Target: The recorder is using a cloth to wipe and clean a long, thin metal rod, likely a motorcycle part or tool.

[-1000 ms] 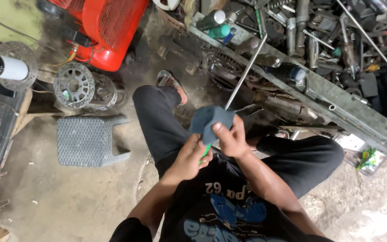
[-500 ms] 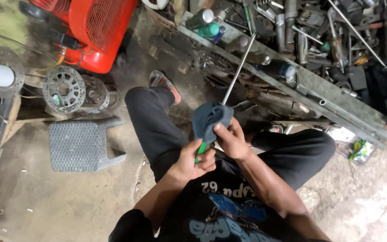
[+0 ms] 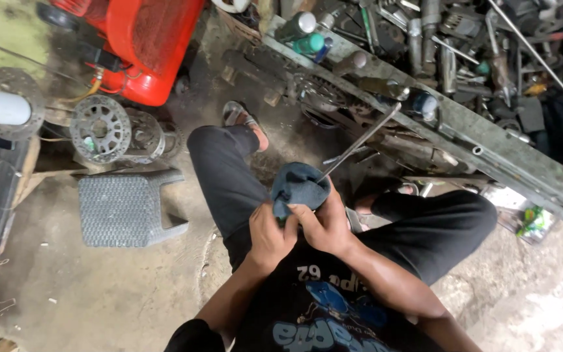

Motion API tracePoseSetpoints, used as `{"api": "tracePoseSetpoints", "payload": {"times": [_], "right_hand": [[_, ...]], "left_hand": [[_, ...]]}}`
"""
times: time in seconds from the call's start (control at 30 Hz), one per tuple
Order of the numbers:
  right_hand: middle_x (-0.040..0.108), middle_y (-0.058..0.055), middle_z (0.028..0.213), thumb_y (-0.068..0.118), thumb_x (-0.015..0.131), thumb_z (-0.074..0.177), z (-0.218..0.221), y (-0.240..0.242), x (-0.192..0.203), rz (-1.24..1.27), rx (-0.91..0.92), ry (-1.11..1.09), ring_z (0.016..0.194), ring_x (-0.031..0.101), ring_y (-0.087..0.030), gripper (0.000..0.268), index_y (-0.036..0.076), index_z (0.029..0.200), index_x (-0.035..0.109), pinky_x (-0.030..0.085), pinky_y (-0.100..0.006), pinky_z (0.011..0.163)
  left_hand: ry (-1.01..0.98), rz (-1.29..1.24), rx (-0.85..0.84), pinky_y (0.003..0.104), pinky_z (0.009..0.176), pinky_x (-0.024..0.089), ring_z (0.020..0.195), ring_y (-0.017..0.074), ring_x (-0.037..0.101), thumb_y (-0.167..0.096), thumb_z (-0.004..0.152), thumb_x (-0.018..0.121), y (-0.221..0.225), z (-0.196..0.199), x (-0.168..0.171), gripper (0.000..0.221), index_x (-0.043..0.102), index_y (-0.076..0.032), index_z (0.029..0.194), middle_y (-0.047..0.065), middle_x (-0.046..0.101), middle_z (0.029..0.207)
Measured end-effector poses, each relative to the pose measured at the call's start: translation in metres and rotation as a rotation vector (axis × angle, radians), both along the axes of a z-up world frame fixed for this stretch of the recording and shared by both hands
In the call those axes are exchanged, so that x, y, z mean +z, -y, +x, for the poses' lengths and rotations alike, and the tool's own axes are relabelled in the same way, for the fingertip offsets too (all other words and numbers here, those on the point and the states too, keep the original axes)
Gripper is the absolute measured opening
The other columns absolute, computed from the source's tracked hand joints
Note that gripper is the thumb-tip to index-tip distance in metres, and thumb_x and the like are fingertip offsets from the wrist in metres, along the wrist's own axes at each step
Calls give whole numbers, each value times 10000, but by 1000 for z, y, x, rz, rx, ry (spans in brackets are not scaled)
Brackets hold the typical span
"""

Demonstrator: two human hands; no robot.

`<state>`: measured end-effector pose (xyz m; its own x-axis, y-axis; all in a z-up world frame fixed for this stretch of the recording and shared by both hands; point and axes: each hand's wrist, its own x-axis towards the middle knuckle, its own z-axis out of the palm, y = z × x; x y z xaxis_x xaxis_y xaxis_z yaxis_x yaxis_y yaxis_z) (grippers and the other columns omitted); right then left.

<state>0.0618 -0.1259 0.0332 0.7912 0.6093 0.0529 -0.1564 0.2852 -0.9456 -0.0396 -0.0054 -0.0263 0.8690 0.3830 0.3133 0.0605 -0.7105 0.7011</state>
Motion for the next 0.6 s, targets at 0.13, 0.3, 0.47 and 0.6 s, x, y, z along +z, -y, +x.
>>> {"api": "tracePoseSetpoints", "payload": {"times": [0.13,0.3,0.47,0.6], "right_hand": [[627,-80,1275,44,645,1011,3,-13,10,92,-85,-15,1158,615,-151,460,-24,1420,446,503,-322,1039],[680,-59,1166,84,664,989,17,4,1,-20,13,201,1056,641,-128,425,-8,1372,507,526,-308,992],[637,-85,1232,91,652,1041,20,25,-46,44,31,44,1128,604,-171,334,-27,1334,546,507,-343,1028],[620,-73,1269,196,587,1082,18,30,-54,159,-146,139,1124,612,-169,367,-6,1366,473,521,-333,1007]], "left_hand": [[96,-2,59,479,802,548,943,433,676,-202,924,729,7,20,37,532,456,59,1299,285,643,1078],[-93,-745,-72,379,884,557,1084,234,671,-38,882,717,2,30,52,583,390,12,1362,185,642,1171],[-128,-734,-213,363,817,575,995,241,689,-19,871,678,4,31,53,547,426,3,1356,172,646,1120],[-176,-500,-145,329,675,550,812,217,714,-22,843,707,2,25,57,500,442,12,1265,133,685,886]]}}
